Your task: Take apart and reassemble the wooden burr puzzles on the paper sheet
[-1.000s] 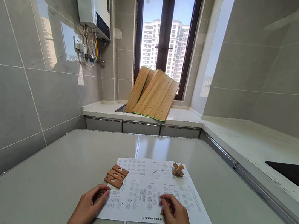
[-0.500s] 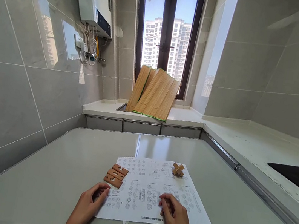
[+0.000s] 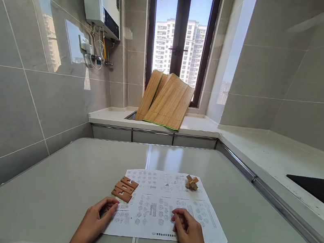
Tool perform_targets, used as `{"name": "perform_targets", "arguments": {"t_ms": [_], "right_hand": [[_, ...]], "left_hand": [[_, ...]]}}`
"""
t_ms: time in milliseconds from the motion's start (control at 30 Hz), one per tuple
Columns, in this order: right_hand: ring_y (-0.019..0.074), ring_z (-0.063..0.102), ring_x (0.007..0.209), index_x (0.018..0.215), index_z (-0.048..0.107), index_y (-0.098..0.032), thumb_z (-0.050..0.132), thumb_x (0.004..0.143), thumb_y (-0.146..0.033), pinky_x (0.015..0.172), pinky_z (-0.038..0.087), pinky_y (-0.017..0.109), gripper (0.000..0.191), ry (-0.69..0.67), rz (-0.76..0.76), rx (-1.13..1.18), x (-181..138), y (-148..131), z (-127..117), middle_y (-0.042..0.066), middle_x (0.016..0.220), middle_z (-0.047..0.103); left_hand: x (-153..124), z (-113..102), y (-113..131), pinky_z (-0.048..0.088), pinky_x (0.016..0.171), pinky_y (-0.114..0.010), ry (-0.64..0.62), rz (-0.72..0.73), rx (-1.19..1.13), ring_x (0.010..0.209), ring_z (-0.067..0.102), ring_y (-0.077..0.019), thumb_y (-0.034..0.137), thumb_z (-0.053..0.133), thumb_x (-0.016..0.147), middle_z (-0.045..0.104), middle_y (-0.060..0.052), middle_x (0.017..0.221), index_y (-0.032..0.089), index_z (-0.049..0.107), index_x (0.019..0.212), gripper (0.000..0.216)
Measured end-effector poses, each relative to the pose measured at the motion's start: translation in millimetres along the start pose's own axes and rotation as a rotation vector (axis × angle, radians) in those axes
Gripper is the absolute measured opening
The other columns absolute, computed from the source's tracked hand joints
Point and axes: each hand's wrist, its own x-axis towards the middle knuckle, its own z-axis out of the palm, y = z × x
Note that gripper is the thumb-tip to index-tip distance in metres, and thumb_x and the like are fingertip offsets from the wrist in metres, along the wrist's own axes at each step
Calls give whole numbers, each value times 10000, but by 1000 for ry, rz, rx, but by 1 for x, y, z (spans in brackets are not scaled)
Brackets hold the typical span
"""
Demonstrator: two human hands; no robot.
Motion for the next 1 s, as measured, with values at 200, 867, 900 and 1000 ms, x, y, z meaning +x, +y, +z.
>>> {"name": "perform_targets", "arguments": {"t_ms": [200,867,900,1000], "right_hand": [[206,649,700,1002,654,-226,494,923,-542,686,504,296,363,5,-5,-15,-1,2,1,34,791,717],[327,680,856,982,536,-244,528,877,-495,720,427,385,272,318,189,-500,109,20,-40,83,834,719],[328,677,874,944,541,-243,535,873,-479,729,425,386,247,321,181,-488,111,20,-40,92,852,717],[311,673,868,845,533,-238,544,861,-476,711,435,371,238,306,148,-392,112,17,-42,103,870,711]], "left_hand": [[-1,-1,1,523,824,-323,-10,-11,-2,888,683,-251,546,548,860,751,-52,901,202,695,933,381],[-2,-2,1,516,808,-317,-15,4,10,862,694,-246,507,552,883,755,-40,871,209,693,906,331],[-3,-2,0,518,809,-320,-11,8,12,859,693,-247,509,551,885,754,-40,869,209,693,908,332],[-6,-2,1,522,814,-335,14,42,36,870,686,-257,514,533,905,749,-48,888,218,689,917,334]]}}
